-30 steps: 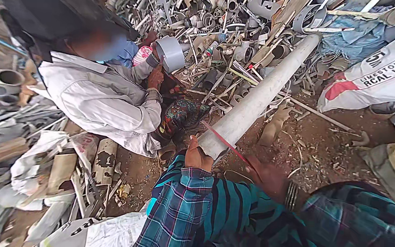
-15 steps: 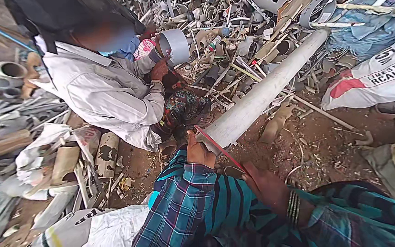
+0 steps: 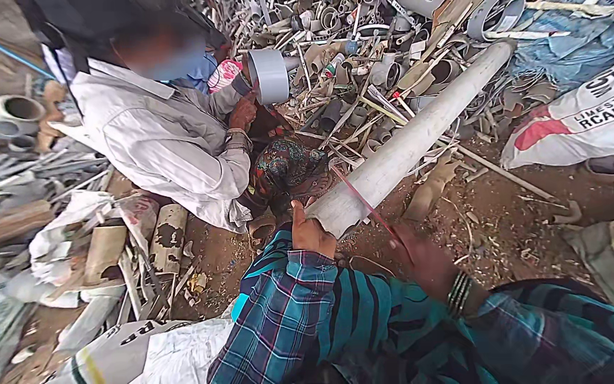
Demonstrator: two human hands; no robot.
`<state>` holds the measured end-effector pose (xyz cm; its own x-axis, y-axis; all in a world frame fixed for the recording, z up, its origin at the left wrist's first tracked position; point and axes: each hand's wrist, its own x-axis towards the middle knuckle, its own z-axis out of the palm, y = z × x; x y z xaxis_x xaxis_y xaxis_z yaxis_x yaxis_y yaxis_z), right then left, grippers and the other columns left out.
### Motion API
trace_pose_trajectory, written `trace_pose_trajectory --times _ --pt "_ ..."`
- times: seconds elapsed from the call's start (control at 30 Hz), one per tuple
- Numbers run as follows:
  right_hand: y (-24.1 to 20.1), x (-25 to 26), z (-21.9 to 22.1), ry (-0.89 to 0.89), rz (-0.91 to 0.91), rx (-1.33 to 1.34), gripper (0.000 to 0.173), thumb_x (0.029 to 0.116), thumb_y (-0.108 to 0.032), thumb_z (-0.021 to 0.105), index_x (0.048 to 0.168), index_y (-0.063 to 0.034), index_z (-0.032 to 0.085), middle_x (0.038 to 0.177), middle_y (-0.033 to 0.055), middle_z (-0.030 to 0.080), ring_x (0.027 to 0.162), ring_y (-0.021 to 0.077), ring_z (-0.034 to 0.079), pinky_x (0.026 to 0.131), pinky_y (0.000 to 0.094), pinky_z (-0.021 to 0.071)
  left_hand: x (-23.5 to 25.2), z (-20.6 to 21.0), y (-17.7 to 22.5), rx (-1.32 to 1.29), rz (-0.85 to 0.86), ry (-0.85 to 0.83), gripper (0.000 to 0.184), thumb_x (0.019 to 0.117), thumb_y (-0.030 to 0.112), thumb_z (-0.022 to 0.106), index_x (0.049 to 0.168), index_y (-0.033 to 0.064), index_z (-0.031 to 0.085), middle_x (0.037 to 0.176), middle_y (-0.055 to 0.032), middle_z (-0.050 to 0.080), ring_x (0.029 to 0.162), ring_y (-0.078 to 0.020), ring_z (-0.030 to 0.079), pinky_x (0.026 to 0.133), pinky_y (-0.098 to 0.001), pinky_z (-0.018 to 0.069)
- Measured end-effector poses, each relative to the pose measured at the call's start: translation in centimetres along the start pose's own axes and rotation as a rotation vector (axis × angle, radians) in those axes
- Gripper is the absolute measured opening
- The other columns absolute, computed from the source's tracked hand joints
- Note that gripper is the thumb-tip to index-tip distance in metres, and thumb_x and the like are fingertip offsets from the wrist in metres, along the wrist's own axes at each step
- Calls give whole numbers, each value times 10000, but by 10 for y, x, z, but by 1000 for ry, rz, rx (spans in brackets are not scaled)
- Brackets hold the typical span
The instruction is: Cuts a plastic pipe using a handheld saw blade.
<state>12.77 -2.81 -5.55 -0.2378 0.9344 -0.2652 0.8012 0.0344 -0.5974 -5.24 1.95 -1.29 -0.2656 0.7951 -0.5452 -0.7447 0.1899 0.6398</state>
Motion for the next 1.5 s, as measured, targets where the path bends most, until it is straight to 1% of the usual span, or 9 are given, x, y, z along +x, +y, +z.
trace_pose_trajectory --times 0.1,0.3,0.5,0.6,0.73,0.93,1.13,1.37,1.5 --pt "16 16 -15 51 117 10 400 1117 -196 379 1401 76 455 950 310 669 927 493 681 828 604 518 -2 0 -1 15 0 -1 641 1097 519 113 1535 85 289 1407 -171 507 1251 -254 542 1004 -457 469" --pt "-4 -15 23 64 -236 -30 347 1058 -208 491 1256 54 598 897 257 684 746 446 709 624 566 565 -1 3 -3 -8 35 46 565 1100 510 144 1337 88 437 1138 -118 588 1046 -210 615 858 -429 526" --pt "44 42 -27 116 237 58 421 1132 -202 340 1435 78 423 1045 339 650 1024 491 659 907 595 487 0 -1 -5 33 15 17 642 1098 514 105 1553 93 273 1469 -176 456 1306 -268 499 1033 -474 442" --pt "23 15 -5 105 -23 54 378 1095 -169 404 1336 98 518 898 293 668 841 469 684 757 590 531 -2 0 -4 35 21 -1 642 1097 514 98 1559 101 269 1460 -175 468 1296 -264 510 1026 -471 449" --pt "6 -4 22 22 -243 7 375 1065 -201 474 1315 59 576 940 269 689 804 459 708 689 585 562 3 0 -8 7 58 60 585 1096 519 137 1355 98 449 1162 -125 611 1061 -221 631 865 -444 537" --pt "57 50 -27 139 262 49 432 1133 -209 328 1449 71 419 1092 345 652 1069 497 654 936 607 480 -2 -1 -6 24 20 21 627 1099 512 119 1533 99 305 1400 -168 507 1236 -248 544 987 -452 472" --pt "1 -3 24 46 -223 30 385 1066 -205 484 1305 81 580 935 278 694 806 459 712 697 579 567 0 1 -8 55 49 47 607 1103 495 130 1478 92 387 1353 -144 546 1194 -233 569 969 -448 484" --pt "57 54 -25 180 275 94 422 1132 -208 335 1404 97 442 1068 348 649 1048 494 657 921 608 480 -2 -1 -7 64 16 39 621 1103 499 130 1549 94 278 1442 -180 474 1270 -264 518 1010 -466 450" --pt "27 22 3 99 -38 65 403 1102 -245 416 1257 101 553 882 287 667 834 467 687 739 604 533 -2 1 -7 59 18 35 625 1102 504 135 1536 86 300 1418 -172 497 1245 -256 539 1000 -458 463"
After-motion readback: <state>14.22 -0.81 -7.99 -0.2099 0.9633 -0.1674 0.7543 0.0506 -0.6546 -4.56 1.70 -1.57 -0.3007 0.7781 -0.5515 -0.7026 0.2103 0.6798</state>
